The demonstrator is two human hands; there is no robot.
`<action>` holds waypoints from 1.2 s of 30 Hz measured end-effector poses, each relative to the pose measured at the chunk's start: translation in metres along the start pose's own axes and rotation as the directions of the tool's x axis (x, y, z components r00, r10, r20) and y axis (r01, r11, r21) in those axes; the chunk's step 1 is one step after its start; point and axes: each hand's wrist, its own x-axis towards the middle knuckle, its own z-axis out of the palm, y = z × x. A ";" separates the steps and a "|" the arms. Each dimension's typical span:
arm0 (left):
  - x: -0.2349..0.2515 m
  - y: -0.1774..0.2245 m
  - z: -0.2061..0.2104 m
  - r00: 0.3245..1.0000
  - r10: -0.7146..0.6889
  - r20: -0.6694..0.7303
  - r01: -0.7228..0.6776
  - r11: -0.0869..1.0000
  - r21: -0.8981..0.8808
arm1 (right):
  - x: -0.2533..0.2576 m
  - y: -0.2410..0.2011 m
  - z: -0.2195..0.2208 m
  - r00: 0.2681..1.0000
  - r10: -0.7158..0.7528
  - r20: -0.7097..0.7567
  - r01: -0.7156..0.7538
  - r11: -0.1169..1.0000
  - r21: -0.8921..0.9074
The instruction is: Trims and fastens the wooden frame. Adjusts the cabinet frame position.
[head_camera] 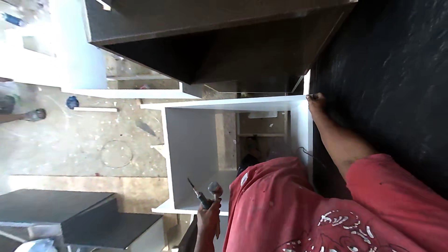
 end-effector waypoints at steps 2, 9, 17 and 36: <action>0.000 -0.003 -0.001 1.000 0.005 0.010 -0.005 1.000 -0.014 | 0.002 0.003 0.000 1.000 0.002 0.007 -0.002 1.000 0.022; 0.002 -0.032 -0.008 0.999 0.003 0.033 -0.003 1.000 0.001 | 0.001 0.009 -0.015 0.995 0.060 0.077 -0.067 0.993 0.098; -0.003 -0.022 -0.017 0.999 -0.040 -0.006 0.040 0.999 0.033 | -0.005 0.001 0.009 0.996 -0.033 -0.086 0.015 0.980 -0.199; 0.001 0.014 -0.009 1.000 -0.015 0.021 0.014 0.999 0.051 | 0.014 0.032 0.009 0.998 0.043 -0.052 -0.026 0.956 0.293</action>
